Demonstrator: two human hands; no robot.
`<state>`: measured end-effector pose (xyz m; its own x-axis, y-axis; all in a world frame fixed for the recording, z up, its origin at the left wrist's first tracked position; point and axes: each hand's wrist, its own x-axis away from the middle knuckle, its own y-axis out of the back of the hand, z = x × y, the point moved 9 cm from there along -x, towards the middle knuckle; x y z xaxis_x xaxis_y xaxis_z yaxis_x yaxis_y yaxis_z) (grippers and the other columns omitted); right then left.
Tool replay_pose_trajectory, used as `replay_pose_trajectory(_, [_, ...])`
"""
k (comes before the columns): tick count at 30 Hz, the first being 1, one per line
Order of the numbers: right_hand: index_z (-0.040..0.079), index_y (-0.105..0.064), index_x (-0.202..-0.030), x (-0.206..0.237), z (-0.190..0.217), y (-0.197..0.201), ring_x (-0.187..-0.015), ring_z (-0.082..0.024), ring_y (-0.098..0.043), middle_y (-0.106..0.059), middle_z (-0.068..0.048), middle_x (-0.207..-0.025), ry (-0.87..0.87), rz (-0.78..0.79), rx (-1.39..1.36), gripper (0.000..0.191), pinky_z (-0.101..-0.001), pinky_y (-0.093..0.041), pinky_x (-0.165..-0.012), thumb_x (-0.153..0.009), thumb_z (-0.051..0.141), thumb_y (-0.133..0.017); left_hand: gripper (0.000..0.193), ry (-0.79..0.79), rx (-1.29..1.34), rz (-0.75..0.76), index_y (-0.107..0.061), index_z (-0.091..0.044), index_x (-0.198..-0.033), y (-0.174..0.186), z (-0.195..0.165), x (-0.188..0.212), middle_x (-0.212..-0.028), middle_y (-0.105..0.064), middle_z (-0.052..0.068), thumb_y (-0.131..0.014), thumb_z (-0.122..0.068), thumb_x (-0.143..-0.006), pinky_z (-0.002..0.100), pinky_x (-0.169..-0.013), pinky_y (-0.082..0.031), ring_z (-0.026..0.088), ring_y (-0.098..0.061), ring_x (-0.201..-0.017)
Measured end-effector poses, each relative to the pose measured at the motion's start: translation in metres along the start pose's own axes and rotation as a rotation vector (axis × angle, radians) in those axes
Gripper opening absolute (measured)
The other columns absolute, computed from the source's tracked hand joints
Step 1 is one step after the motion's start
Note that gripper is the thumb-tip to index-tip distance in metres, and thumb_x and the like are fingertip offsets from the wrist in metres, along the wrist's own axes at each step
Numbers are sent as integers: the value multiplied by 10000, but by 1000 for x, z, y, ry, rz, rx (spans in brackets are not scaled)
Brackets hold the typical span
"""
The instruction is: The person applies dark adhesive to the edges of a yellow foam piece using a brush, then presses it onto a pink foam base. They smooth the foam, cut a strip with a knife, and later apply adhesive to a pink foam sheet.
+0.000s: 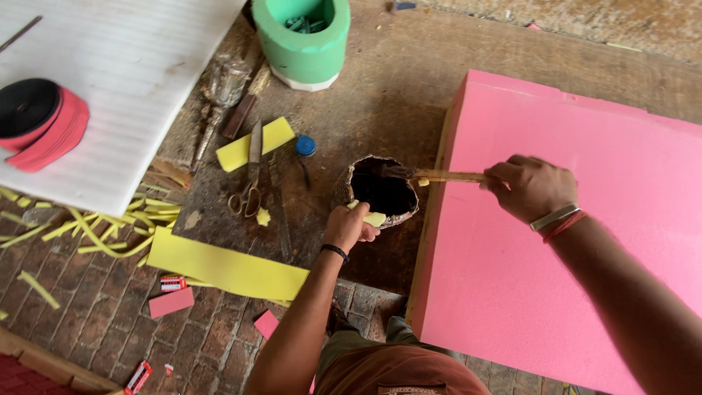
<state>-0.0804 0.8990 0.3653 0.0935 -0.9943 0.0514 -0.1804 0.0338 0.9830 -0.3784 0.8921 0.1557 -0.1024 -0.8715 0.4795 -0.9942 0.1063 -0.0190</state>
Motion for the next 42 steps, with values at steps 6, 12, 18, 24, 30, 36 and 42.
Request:
replay_pose_trajectory(6, [240, -793, -1110, 50, -90, -46, -607, -160, -685, -764, 36, -750, -320, 237, -374, 244, -305, -552, -600, -1041, 351, -587, 451, -25, -52, 17, -706, 97, -620, -32, -68, 12, -548, -695, 183, -598, -237, -904, 339, -467, -602, 234, -736, -521])
replay_pose_trajectory(12, [104, -783, -1128, 106, -159, -84, -568, -128, -555, -689, -55, -678, -528, 200, -966, 270, -303, -475, -514, -1009, 270, -605, 476, -46, -58, 84, -709, 103, -642, -81, -120, 12, -550, -696, 185, -582, -260, -922, 330, -432, -593, 228, -720, -499])
replay_pose_trajectory(18, [99, -786, -1157, 76, -187, -113, -553, -105, -512, -666, -56, -688, -573, 232, -1118, 290, -290, -445, -504, -995, 285, -632, 505, -34, -127, 60, -721, 81, -661, -93, -131, 5, -593, -730, 175, -538, -284, -957, 318, -417, -581, 222, -714, -494])
replay_pose_trajectory(24, [114, -798, -1182, 42, -214, -133, -554, -118, -529, -718, -88, -730, -520, 221, -1091, 290, -306, -462, -494, -982, 276, -663, 437, -11, -171, -48, -729, 50, -774, -74, -127, 14, -613, -737, 180, -545, -293, -972, 322, -414, -597, 223, -735, -511])
replay_pose_trajectory(30, [265, -781, -1198, 6, -226, -145, -537, -83, -535, -773, 10, -838, -520, 286, -774, 257, -300, -490, -496, -1016, 337, -616, 444, -31, -201, -55, -733, 88, -831, -69, -137, 37, -591, -725, 177, -538, -281, -980, 336, -426, -619, 215, -759, -536])
replay_pose_trajectory(36, [310, -771, -1202, -56, -226, -142, -483, -96, -504, -771, 19, -832, -378, 150, -545, 281, -283, -499, -465, -1092, 388, -524, 467, -52, -132, -7, -731, 94, -837, -102, -147, 57, -595, -727, 176, -515, -292, -985, 331, -438, -619, 212, -744, -529])
replay_pose_trajectory(42, [370, -777, -1170, -45, -236, -146, -568, -153, -662, -797, 38, -863, -191, 27, -409, 255, -325, -580, -555, -1059, 364, -548, 415, -31, -15, 63, -697, 81, -918, -142, -153, 73, -584, -705, 178, -518, -288, -983, 338, -443, -616, 224, -743, -527])
